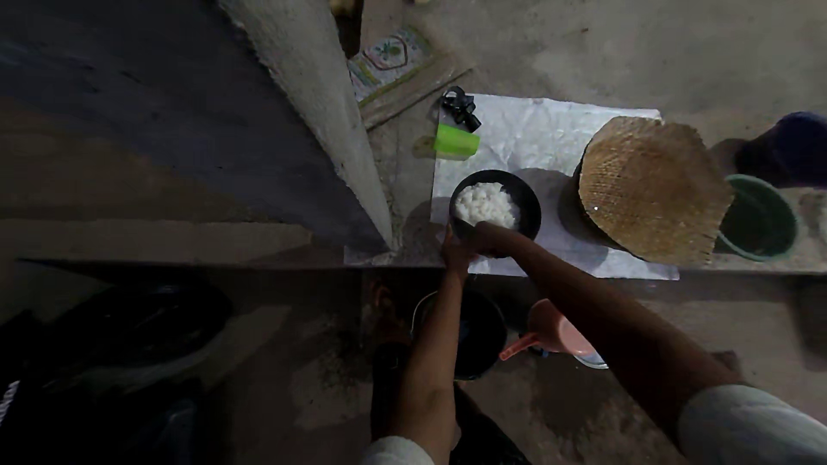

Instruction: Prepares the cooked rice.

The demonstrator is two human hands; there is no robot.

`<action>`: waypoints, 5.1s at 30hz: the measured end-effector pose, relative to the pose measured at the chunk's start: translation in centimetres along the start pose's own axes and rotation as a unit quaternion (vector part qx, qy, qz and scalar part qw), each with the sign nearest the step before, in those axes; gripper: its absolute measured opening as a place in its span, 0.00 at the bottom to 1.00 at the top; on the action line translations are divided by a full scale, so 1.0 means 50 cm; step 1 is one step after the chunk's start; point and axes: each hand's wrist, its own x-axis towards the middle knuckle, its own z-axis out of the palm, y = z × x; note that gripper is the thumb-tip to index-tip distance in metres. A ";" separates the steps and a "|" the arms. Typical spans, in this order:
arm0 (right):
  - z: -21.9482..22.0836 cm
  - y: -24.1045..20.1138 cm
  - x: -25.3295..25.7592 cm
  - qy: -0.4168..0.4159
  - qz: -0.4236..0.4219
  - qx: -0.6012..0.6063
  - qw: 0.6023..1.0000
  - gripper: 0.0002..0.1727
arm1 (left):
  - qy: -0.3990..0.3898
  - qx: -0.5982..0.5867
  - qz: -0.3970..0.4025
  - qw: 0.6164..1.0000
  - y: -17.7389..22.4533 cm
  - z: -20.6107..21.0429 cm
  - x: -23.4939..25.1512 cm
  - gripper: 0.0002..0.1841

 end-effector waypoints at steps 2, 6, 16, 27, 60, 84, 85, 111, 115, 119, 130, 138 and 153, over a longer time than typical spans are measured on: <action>-0.011 0.049 0.023 0.017 -0.003 0.060 0.998 0.36 | 0.017 -0.018 -0.011 1.000 0.003 0.009 -0.004 0.36; -0.064 0.074 -0.036 0.003 -0.002 0.161 0.987 0.38 | 0.030 0.003 0.015 0.999 0.003 0.012 -0.007 0.36; -0.108 0.222 -0.024 -0.025 -0.009 0.335 0.942 0.22 | 0.045 0.033 0.022 0.998 -0.011 0.016 0.004 0.35; -0.182 0.147 -0.195 0.115 -0.061 -0.005 0.991 0.27 | 0.018 0.022 -0.001 1.000 -0.003 0.008 0.001 0.35; -0.136 -0.128 0.028 0.043 -0.023 -0.437 0.898 0.16 | -0.002 0.074 0.013 0.997 -0.009 -0.014 0.008 0.34; -0.168 0.022 -0.135 0.125 -0.024 -0.338 0.932 0.25 | 0.007 0.097 0.023 0.995 -0.002 -0.011 0.005 0.32; -0.179 0.034 -0.107 0.131 -0.007 -0.325 0.937 0.24 | 0.008 0.078 0.016 0.997 -0.001 -0.010 0.005 0.32; -0.174 0.084 0.089 0.082 0.002 -0.236 0.968 0.30 | 0.006 0.044 -0.001 0.999 0.000 -0.011 0.004 0.34; -0.173 0.053 0.072 0.052 -0.060 -0.265 0.961 0.26 | 0.002 0.050 -0.001 0.999 -0.001 -0.010 -0.007 0.30; -0.179 0.089 0.052 0.078 -0.030 -0.247 0.966 0.27 | 0.012 0.038 0.004 0.999 -0.013 -0.004 0.002 0.32; -0.043 0.186 -0.047 0.014 0.122 0.182 0.976 0.18 | 0.010 0.075 0.022 0.997 -0.012 -0.003 0.012 0.30; 0.007 0.111 -0.081 0.023 0.056 0.398 0.915 0.17 | -0.015 0.060 0.009 0.998 -0.002 -0.013 0.008 0.32; -0.013 0.039 -0.145 0.146 0.016 -0.136 0.980 0.45 | -0.040 -0.004 -0.012 0.999 -0.007 -0.030 -0.052 0.36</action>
